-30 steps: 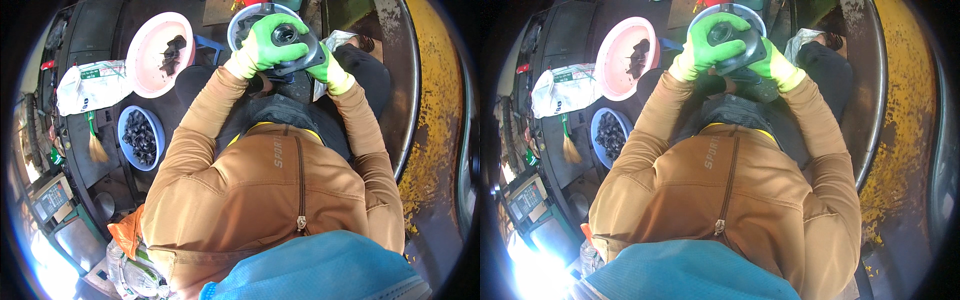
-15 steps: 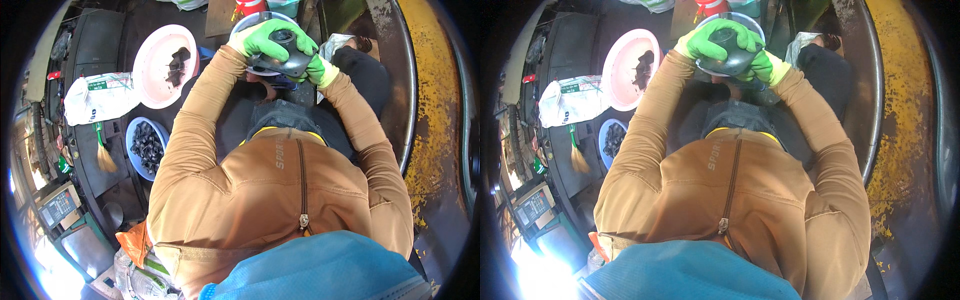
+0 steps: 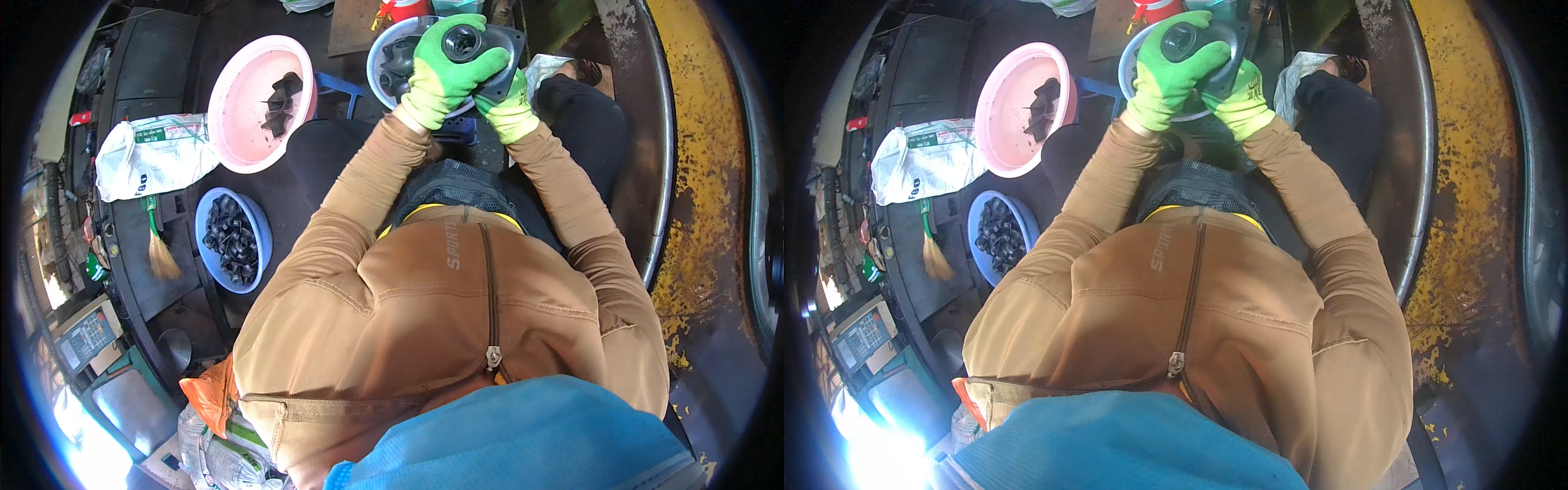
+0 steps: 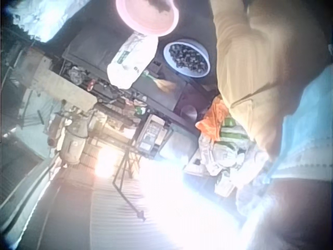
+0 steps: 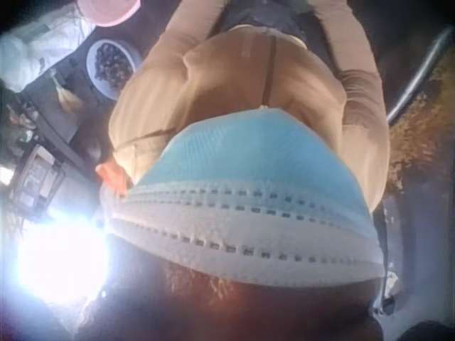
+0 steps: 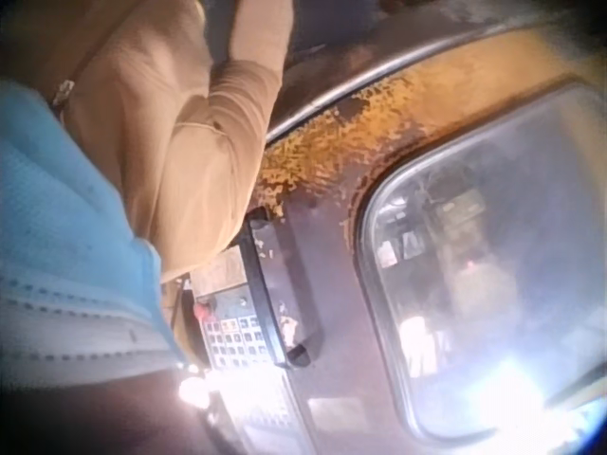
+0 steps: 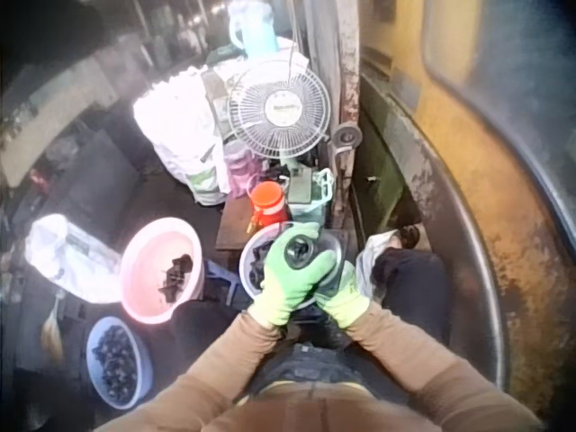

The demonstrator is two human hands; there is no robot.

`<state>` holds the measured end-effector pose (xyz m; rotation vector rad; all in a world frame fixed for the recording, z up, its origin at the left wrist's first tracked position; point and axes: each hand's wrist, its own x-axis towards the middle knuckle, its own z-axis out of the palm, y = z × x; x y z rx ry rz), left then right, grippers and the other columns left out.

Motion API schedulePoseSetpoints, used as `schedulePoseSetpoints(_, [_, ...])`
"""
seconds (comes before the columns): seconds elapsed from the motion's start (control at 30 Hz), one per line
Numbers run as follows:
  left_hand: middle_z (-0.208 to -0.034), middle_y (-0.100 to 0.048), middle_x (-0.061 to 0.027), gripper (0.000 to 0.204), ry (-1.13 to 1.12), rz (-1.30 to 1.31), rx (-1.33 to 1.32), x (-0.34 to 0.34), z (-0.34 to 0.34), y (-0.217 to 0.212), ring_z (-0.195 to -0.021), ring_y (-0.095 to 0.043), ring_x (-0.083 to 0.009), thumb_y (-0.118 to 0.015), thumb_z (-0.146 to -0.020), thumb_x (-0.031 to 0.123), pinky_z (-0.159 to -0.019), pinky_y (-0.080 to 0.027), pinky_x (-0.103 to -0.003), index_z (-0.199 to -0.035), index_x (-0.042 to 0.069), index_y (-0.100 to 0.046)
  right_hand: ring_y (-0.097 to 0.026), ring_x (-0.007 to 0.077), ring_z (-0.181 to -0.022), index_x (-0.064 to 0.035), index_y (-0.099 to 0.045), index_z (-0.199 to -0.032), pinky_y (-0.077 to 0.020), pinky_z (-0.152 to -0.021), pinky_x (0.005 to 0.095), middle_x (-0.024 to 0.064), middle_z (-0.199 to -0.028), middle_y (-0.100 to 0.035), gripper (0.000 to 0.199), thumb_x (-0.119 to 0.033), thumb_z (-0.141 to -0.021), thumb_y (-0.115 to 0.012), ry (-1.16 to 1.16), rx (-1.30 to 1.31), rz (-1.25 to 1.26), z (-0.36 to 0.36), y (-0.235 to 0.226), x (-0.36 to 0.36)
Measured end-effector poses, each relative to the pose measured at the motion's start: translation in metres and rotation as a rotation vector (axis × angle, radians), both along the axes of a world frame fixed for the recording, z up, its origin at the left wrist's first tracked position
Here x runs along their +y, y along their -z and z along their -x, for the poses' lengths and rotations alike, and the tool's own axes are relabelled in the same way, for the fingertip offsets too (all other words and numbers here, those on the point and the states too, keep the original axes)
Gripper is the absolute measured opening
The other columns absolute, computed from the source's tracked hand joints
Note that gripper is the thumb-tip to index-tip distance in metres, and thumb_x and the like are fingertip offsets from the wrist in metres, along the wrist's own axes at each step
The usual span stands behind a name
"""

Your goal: The person cleans small black metal parts using a wire brush and a metal rod, then places them into a container. The person also wipes a yellow machine surface with a cloth.

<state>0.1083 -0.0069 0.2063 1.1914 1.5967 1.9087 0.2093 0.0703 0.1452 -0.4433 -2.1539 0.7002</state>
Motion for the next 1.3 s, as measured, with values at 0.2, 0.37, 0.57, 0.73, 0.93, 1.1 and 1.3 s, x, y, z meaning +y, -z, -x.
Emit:
schedulePoseSetpoints(0.2, [-0.104,-0.068,-0.0090,0.049,0.178,0.062,0.082,-0.013,0.015,-0.024,-0.094,-0.065,-0.0162,-0.085,-0.067,0.019,-0.085,-0.053,-0.029,-0.109,0.002,-0.066,-0.061,0.0235,-0.109,-0.0050,-0.053,-0.126,-0.0493,-0.091,0.0346,0.0113,-0.119,-0.062,0.053,-0.014,-0.079,-0.075,-0.237,-0.133,0.264,-0.005,-0.017,0.006])
schedulePoseSetpoints(0.37, [-0.108,-0.068,-0.0084,0.044,0.235,0.077,0.174,-0.020,0.017,-0.036,-0.101,-0.063,-0.0174,-0.081,-0.069,0.009,-0.090,-0.050,-0.031,-0.109,0.002,-0.065,-0.062,0.0213,-0.104,-0.0028,-0.055,-0.121,-0.0509,-0.088,0.0344,0.0100,-0.115,-0.063,0.048,-0.009,-0.078,-0.075,-0.437,0.016,0.343,-0.009,-0.047,0.005])
schedulePoseSetpoints(0.57, [-0.115,-0.064,-0.0099,0.039,0.483,0.098,0.121,-0.022,0.025,-0.040,-0.105,-0.061,-0.0197,-0.078,-0.071,0.008,-0.091,-0.049,-0.034,-0.107,0.002,-0.065,-0.060,0.0200,-0.108,-0.0023,-0.053,-0.126,-0.0487,-0.093,0.0338,0.0101,-0.120,-0.061,0.056,-0.011,-0.077,-0.078,-0.618,0.001,0.571,-0.019,-0.050,0.006])
schedulePoseSetpoints(0.73, [-0.118,-0.064,-0.0132,0.045,0.801,0.105,0.056,-0.022,0.036,-0.045,-0.112,-0.058,-0.0259,-0.079,-0.063,0.012,-0.099,-0.043,-0.039,-0.105,0.002,-0.065,-0.057,0.0183,-0.113,-0.0037,-0.051,-0.132,-0.0466,-0.097,0.0324,0.0087,-0.126,-0.058,0.055,-0.015,-0.083,-0.072,-0.733,-0.217,0.601,-0.027,-0.025,0.016])
schedulePoseSetpoints(0.93, [-0.118,-0.064,-0.0167,0.052,1.236,0.161,-0.044,-0.009,0.053,-0.044,-0.124,-0.051,-0.0345,-0.080,-0.053,0.018,-0.107,-0.035,-0.046,-0.099,0.002,-0.063,-0.058,0.0158,-0.111,-0.0060,-0.052,-0.132,-0.0495,-0.092,0.0295,0.0060,-0.125,-0.059,0.048,-0.019,-0.088,-0.067,-0.918,-0.007,1.359,-0.030,-0.025,-0.003])
schedulePoseSetpoints(1.1, [-0.143,-0.044,-0.0127,0.081,0.586,0.294,0.247,-0.006,0.065,-0.056,-0.132,-0.041,-0.0228,-0.078,-0.067,0.027,-0.109,-0.032,-0.036,-0.138,0.002,-0.047,-0.061,0.0199,-0.104,-0.0024,-0.054,-0.125,-0.0501,-0.089,0.0333,0.0096,-0.117,-0.064,0.038,-0.010,-0.088,-0.063,-0.543,0.051,0.771,-0.006,-0.037,0.017])
schedulePoseSetpoints(1.3, [-0.120,-0.061,-0.0090,0.051,0.165,-0.018,0.134,-0.006,0.015,-0.021,-0.109,-0.058,-0.0180,-0.082,-0.069,0.011,-0.093,-0.047,-0.032,-0.115,0.001,-0.061,-0.065,0.0289,-0.103,-0.0073,-0.059,-0.121,-0.0521,-0.086,0.0355,0.0131,-0.112,-0.067,0.045,-0.020,-0.079,-0.069,-0.100,0.105,0.233,0.007,-0.022,0.000])
